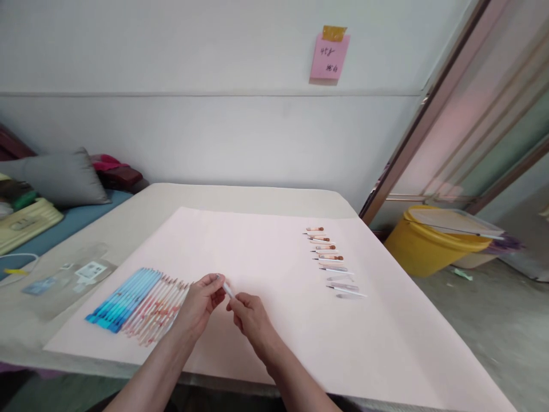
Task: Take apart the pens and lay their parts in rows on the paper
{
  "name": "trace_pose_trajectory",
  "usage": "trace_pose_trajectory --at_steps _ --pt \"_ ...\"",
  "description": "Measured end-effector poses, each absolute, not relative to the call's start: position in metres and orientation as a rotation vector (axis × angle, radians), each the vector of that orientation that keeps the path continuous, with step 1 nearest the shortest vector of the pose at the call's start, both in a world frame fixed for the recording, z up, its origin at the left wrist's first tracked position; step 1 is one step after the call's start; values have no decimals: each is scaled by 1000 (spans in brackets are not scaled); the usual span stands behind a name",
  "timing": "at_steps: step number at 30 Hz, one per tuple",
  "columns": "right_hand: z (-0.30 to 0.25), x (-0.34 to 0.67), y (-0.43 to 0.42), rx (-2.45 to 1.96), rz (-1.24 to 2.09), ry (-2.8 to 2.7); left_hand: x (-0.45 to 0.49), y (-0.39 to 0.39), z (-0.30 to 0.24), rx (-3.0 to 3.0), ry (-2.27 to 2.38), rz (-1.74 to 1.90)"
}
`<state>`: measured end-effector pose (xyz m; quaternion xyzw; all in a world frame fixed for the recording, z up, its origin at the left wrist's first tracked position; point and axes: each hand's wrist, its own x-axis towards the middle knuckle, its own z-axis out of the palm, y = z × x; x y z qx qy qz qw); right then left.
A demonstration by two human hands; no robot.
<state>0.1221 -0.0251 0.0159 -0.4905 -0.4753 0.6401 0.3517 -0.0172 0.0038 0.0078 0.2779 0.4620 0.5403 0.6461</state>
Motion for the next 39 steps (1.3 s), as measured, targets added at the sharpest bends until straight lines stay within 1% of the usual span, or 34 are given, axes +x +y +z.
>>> trace_pose_trajectory --at_steps 4,10,16,22,27,32,36,39 --pt "15 123 -25 -1243 1642 -1207 -16 2 10 609 886 1207" --pt "14 122 -26 -1265 1662 -1240 -17 2 6 662 1017 1173" --pt "14 124 -24 -1263 1608 -1186 -14 1 12 613 850 1156" --pt "11 123 -23 -1271 1625 -1209 -17 3 6 611 965 1161" --pt "8 124 -22 -1265 1610 -1170 -16 2 10 600 920 1183" --pt "9 124 -22 -1299 1609 -1187 -17 3 8 573 1029 1175" --pt "10 124 -21 -1299 1619 -1176 -17 4 8 559 960 1188" --pt "9 124 -21 -1312 1617 -1196 -17 4 9 559 1004 1179"
